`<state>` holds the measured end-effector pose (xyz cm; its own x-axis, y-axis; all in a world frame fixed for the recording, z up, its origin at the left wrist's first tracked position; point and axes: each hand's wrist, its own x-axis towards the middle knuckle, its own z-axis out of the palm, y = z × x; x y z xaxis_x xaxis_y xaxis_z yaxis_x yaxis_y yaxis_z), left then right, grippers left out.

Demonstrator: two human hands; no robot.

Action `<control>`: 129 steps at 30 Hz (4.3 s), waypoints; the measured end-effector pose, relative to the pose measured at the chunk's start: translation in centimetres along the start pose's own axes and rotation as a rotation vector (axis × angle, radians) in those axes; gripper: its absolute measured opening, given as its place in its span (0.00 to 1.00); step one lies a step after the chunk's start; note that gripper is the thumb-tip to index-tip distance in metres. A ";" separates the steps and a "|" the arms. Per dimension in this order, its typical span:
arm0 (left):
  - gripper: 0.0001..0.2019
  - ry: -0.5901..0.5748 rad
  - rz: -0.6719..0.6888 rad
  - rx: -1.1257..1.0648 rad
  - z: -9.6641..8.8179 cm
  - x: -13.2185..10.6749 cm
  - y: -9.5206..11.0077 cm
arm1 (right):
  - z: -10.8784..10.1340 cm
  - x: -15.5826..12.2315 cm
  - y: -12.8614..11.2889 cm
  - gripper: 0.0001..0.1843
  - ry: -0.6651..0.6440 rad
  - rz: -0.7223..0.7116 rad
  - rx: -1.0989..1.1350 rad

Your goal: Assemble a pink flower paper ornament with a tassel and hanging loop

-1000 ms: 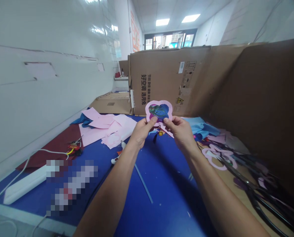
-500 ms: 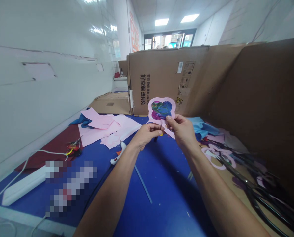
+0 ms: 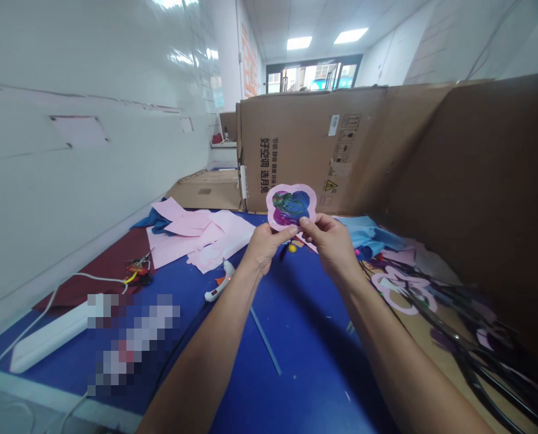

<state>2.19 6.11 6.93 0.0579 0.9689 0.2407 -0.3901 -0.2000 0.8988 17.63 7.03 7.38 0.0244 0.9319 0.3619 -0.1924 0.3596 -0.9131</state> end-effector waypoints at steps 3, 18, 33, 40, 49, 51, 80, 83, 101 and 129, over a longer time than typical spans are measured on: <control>0.20 0.048 0.021 0.007 0.2 -0.1 0.1 | 0.2 -0.1 0.1 0.27 -0.033 0.001 0.003; 0.19 0.099 0.024 0.094 -0.1 0.0 0.1 | -0.1 -0.1 -0.1 0.25 -0.119 -0.019 -0.060; 0.21 0.232 0.200 0.235 -2.2 0.5 2.0 | -0.2 -0.1 -0.2 0.26 -0.163 0.056 -0.143; 0.24 0.150 0.169 0.361 -1.8 0.3 1.5 | -0.7 0.4 -0.4 0.28 -0.012 -0.012 0.079; 0.17 0.079 0.182 0.195 -1.0 0.1 1.8 | -0.7 0.1 -0.6 0.29 -0.033 0.016 0.010; 0.15 0.093 0.198 0.184 -1.0 0.0 2.0 | -0.5 -0.1 -0.8 0.28 -0.063 0.028 -0.012; 0.13 0.129 0.185 0.246 -0.7 -0.1 1.9 | 0.1 -0.5 -1.3 0.29 -0.178 0.015 -0.086; 0.14 0.126 0.169 0.243 -0.7 -0.1 1.9 | 0.1 -0.5 -1.3 0.31 -0.195 0.059 -0.105; 0.17 0.048 0.063 0.256 -1.0 -0.1 1.7 | -0.1 -0.2 -0.5 0.30 -0.254 0.073 -0.132; 0.17 0.007 0.031 0.338 -1.2 -0.4 1.9 | 0.0 -0.2 -0.5 0.27 -0.153 0.038 -0.048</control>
<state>0.37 5.49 8.10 0.0440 0.9622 0.2688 -0.0650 -0.2657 0.9618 17.72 6.67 7.72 -0.1329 0.9281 0.3478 -0.1430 0.3293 -0.9333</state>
